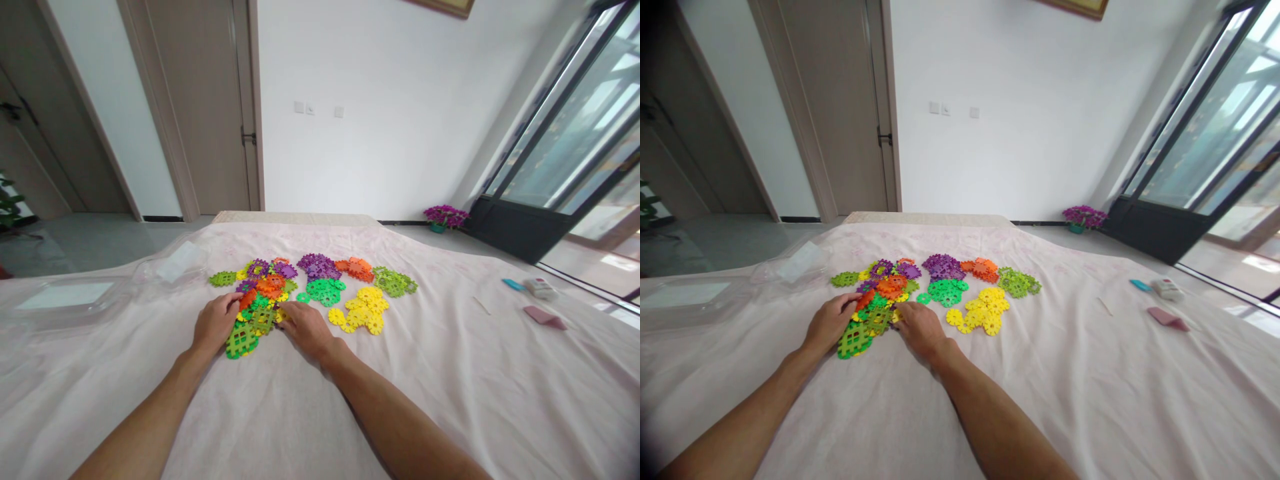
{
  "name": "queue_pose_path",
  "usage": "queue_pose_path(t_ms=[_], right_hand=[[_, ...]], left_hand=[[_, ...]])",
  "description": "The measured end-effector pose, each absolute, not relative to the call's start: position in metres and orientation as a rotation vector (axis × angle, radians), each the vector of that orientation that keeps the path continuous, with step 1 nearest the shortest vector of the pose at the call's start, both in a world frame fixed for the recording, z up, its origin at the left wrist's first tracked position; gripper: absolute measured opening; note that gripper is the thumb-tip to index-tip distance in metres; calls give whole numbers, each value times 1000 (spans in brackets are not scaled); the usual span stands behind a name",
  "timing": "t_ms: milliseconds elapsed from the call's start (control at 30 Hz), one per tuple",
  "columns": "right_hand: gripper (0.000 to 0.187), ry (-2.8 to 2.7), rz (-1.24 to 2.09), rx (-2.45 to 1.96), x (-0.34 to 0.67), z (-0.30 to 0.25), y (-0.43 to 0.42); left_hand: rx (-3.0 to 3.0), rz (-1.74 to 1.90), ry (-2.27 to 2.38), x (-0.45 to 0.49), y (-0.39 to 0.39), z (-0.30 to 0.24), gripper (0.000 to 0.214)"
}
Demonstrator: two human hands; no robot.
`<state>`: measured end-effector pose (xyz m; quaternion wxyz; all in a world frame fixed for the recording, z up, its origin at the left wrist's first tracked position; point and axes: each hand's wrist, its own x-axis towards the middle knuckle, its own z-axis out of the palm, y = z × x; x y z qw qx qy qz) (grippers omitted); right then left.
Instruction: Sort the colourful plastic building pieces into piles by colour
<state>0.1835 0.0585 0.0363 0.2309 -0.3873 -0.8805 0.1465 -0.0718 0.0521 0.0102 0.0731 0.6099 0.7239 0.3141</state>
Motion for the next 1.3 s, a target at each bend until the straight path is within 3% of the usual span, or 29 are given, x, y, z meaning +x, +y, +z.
queue_pose_path(t_ms=[267, 767, 1300], right_hand=[[35, -2373, 332, -1059, 187, 30, 61], [20, -2176, 434, -1118, 201, 46, 76], [17, -2249, 338, -1989, 315, 106, 114]], left_hand=[[1841, 966, 2157, -74, 54, 7, 41], [1833, 955, 2152, -71, 51, 12, 41], [1829, 942, 2144, -72, 53, 10, 41]])
